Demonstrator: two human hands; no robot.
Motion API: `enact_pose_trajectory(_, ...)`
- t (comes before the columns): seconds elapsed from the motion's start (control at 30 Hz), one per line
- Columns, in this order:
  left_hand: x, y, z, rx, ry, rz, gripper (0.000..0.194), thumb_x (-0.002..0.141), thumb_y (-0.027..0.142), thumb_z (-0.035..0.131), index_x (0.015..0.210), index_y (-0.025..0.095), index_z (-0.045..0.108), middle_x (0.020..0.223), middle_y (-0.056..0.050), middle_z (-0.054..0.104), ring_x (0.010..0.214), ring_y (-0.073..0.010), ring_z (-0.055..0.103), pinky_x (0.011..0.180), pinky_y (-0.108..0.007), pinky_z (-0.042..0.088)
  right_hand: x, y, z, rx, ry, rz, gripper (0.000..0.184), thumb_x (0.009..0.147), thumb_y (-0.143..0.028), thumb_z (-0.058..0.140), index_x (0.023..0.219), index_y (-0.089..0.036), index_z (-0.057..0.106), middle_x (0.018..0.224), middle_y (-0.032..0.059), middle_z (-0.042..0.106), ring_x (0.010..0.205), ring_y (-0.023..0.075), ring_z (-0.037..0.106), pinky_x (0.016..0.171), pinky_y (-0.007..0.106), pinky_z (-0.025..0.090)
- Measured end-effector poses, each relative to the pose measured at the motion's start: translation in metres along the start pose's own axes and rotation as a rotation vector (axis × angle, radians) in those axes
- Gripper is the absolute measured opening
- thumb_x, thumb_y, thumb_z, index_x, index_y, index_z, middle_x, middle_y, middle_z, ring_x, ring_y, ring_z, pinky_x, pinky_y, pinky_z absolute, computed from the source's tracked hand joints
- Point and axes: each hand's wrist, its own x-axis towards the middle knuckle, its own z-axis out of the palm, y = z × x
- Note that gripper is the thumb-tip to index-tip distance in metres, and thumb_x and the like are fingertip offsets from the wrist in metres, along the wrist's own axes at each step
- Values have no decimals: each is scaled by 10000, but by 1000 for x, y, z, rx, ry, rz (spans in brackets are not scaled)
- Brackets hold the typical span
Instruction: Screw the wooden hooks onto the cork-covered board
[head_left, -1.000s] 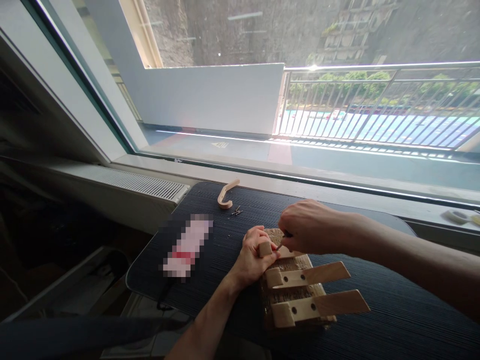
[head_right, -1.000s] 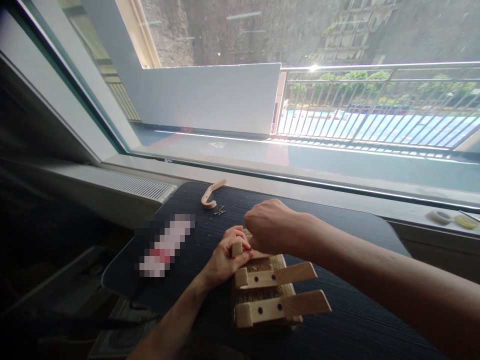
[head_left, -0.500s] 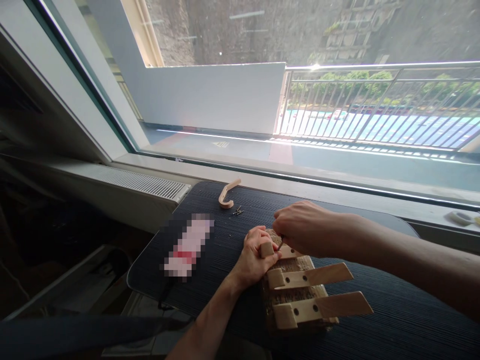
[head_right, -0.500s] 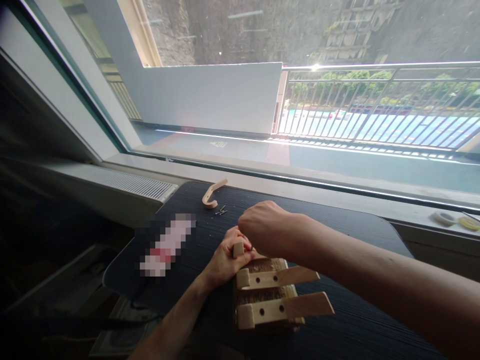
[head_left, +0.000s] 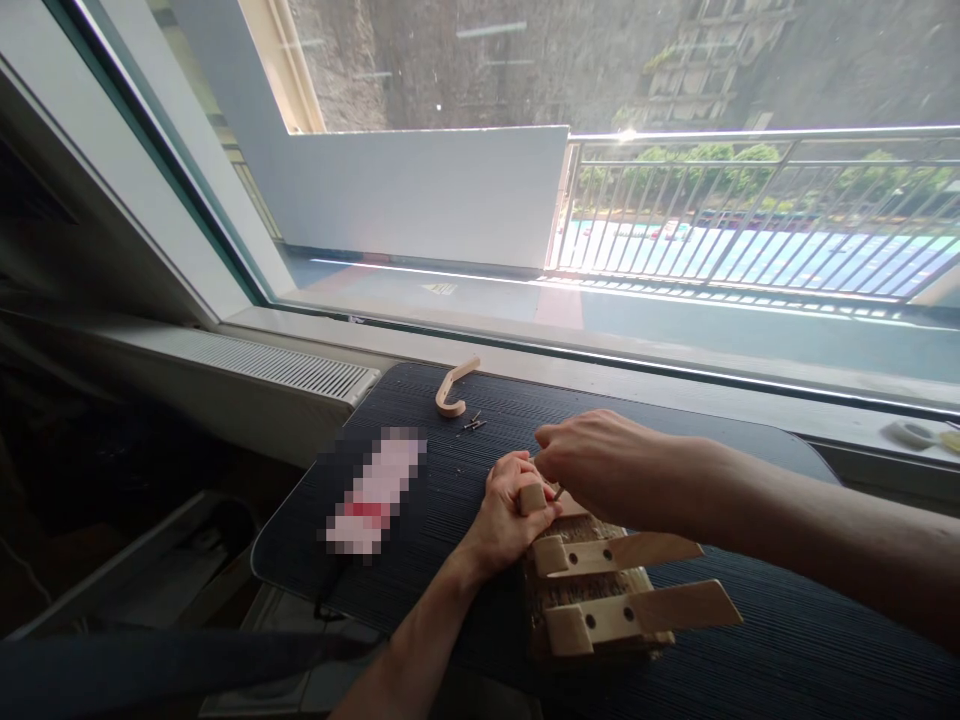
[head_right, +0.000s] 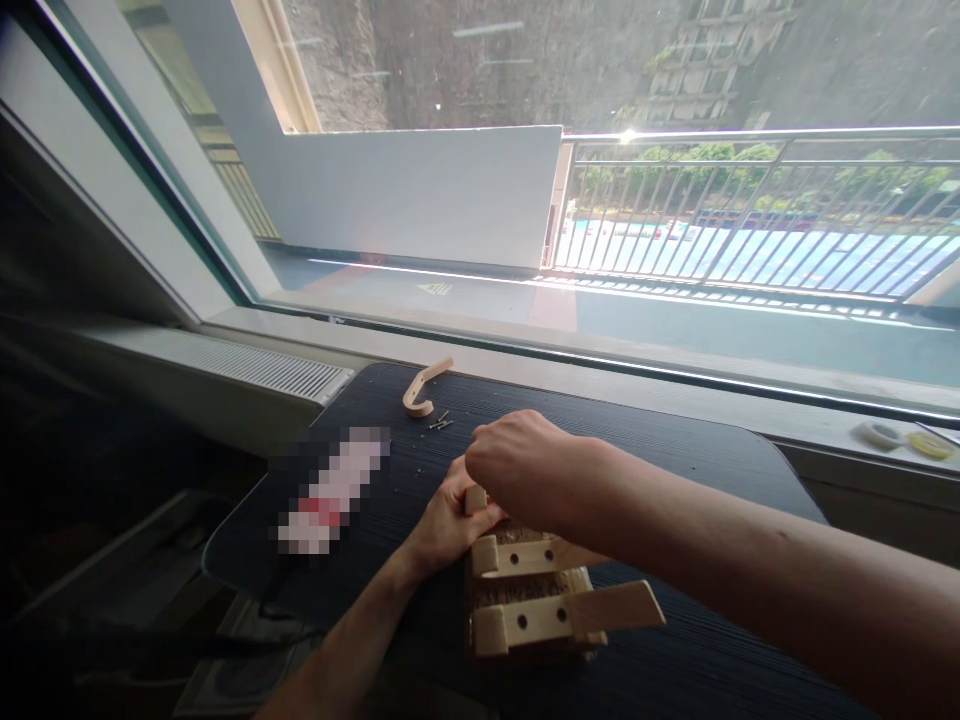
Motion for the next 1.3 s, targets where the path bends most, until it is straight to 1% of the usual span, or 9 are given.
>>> enact_pose_trajectory(0.13, -1, -1, -1, -4, 5, 9, 76, 686, 178, 698, 705, 206, 630, 919, -31, 570, 1141, -233, 432, 1021, -391, 301, 1, 9, 13, 52, 89, -65, 154, 770, -92, 520, 682, -131, 641, 685, 49, 615, 615, 126, 537, 531, 246, 298)
enact_pose_trajectory(0.43, 0, -2, -1, -1, -4, 37, 82, 672, 169, 710, 684, 197, 634, 904, -43, 568, 1119, -242, 447, 1006, -404, 315, 1, 15, 16, 25, 123, -11, 163, 727, -110, 503, 634, -144, 632, 643, 48, 628, 529, 104, 490, 479, 247, 250)
enact_pose_trajectory(0.53, 0, -1, -1, 1, -1, 30, 87, 670, 167, 710, 663, 194, 628, 891, -42, 565, 1114, -244, 450, 1000, -407, 323, -1, 10, 9, -12, 81, 34, 142, 737, -152, 531, 651, -146, 644, 619, 52, 622, 527, 120, 510, 469, 261, 233)
enact_pose_trajectory(0.6, 0, -1, -1, -2, 0, 28, 82, 672, 172, 710, 671, 198, 632, 895, -41, 566, 1119, -244, 448, 1002, -408, 324, -4, 4, 1, -37, 24, 57, 86, 719, -145, 576, 727, -151, 661, 703, 59, 643, 601, 149, 556, 479, 263, 242)
enact_pose_trajectory(0.7, -1, 0, -1, -11, -4, 26, 76, 677, 185, 709, 681, 204, 636, 927, -41, 572, 1134, -245, 440, 1008, -410, 323, -7, -3, -7, -66, -55, 60, 180, 714, -66, 575, 843, -158, 661, 842, 71, 650, 691, 174, 590, 490, 262, 262)
enact_pose_trajectory(0.83, -1, 1, -1, -16, -6, 13, 67, 679, 190, 705, 686, 205, 641, 939, -44, 575, 1140, -251, 438, 1004, -413, 329, -5, -2, 1, -50, -17, 16, 211, 706, -2, 548, 830, -139, 651, 811, 73, 644, 711, 167, 592, 518, 255, 291)
enact_pose_trajectory(1.0, -1, -1, -1, -10, 6, 19, 77, 663, 181, 715, 690, 208, 649, 911, -44, 573, 1136, -253, 436, 999, -412, 328, -2, 7, 13, -4, 61, 40, 167, 780, -107, 507, 686, -147, 639, 698, 55, 639, 609, 140, 568, 494, 254, 271)
enact_pose_trajectory(1.1, -1, -1, -1, -5, 18, 40, 69, 666, 189, 714, 686, 208, 650, 904, -45, 579, 1124, -250, 445, 1005, -413, 316, -5, 7, 7, -26, 42, 78, 144, 762, -136, 532, 675, -153, 646, 660, 53, 630, 596, 153, 570, 481, 257, 251)
enact_pose_trajectory(1.3, -1, 0, -1, -7, 3, 25, 63, 680, 192, 703, 687, 213, 644, 942, -42, 581, 1146, -246, 437, 1015, -412, 316, -10, -3, -6, -40, -47, 33, 177, 710, -42, 567, 816, -151, 659, 836, 74, 634, 674, 167, 591, 496, 265, 273)
